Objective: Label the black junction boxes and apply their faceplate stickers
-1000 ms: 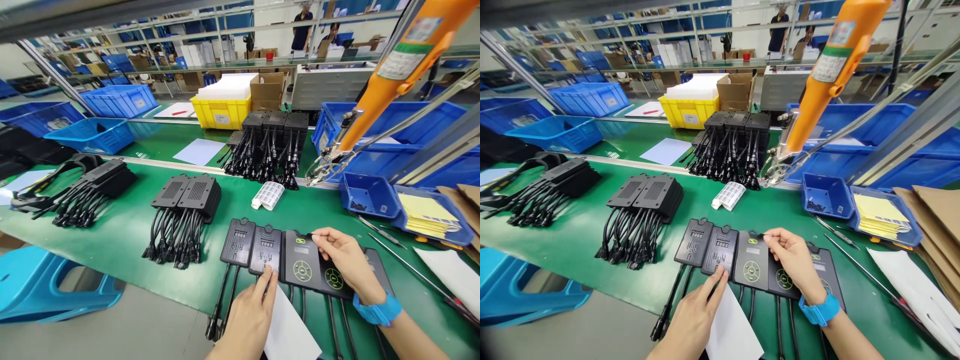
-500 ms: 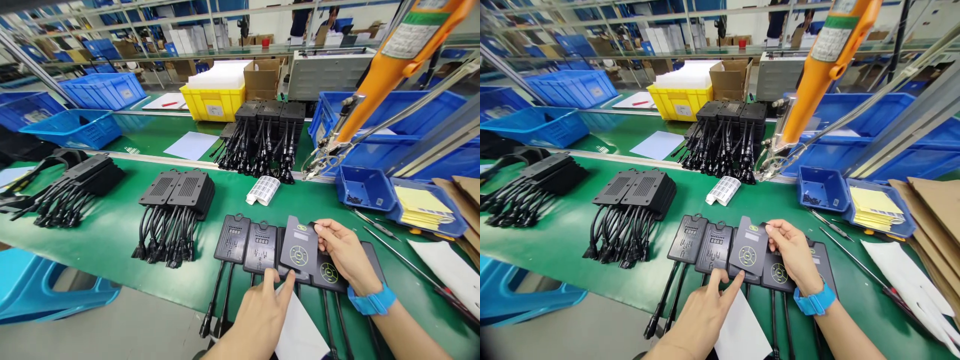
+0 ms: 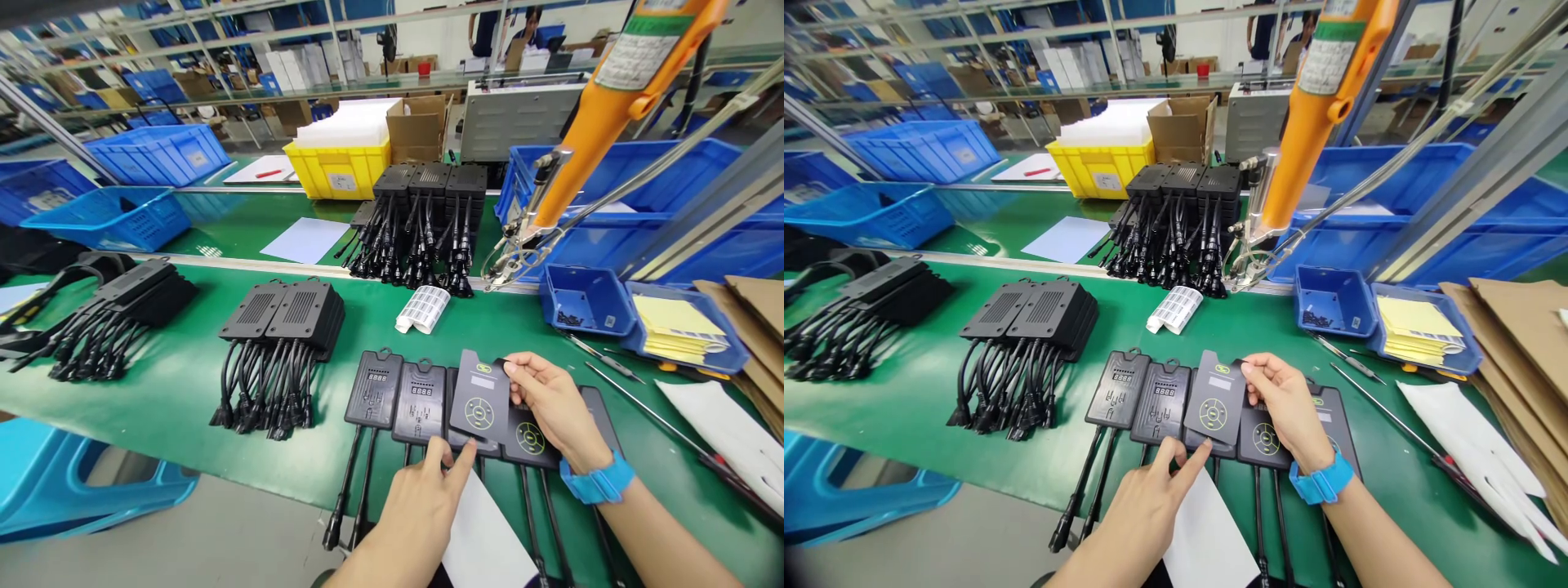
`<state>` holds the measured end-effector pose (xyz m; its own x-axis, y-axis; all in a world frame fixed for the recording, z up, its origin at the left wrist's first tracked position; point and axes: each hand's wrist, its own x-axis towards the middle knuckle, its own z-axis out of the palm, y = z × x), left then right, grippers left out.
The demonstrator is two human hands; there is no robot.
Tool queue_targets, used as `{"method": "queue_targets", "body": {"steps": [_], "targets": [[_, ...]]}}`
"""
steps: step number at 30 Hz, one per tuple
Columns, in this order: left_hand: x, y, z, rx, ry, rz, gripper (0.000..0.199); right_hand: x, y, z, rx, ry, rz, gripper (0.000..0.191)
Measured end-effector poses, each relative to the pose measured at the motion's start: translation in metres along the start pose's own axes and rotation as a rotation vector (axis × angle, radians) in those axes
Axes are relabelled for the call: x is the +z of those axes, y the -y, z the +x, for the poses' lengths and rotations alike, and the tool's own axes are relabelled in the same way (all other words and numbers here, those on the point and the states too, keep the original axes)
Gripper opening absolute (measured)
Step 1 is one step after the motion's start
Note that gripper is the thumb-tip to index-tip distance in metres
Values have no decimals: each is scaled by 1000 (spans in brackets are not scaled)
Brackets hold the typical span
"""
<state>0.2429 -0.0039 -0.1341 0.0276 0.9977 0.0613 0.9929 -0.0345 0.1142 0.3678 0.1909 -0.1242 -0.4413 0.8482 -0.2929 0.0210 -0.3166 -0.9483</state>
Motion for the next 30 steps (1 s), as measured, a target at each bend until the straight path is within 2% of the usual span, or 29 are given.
{"method": "queue_targets", "body": {"steps": [5,10,15,20,24,27,30], "targets": [[-1,0,0,-6,-36,-59,62,-1,0,-1,-4,2,-2,39],[0,-1,0,-8,-60,-35,75,0,0,0,0,1,-10,38],[0,-3,0,-11,-104,-94,59,0,-1,1,-4,0,-4,38],[2,-3,2,-7,-145,-33,73,-2,-2,0,-6,6,-8,38],[4,-3,2,3,-182,-48,69,-1,-1,1,-14,-2,-14,38],[2,-4,0,-5,-155,-77,66,0,-1,1,-11,-1,-15,37],[-2,-3,-3,-11,-92,-125,52,-1,-1,0,-9,5,-17,36]]}}
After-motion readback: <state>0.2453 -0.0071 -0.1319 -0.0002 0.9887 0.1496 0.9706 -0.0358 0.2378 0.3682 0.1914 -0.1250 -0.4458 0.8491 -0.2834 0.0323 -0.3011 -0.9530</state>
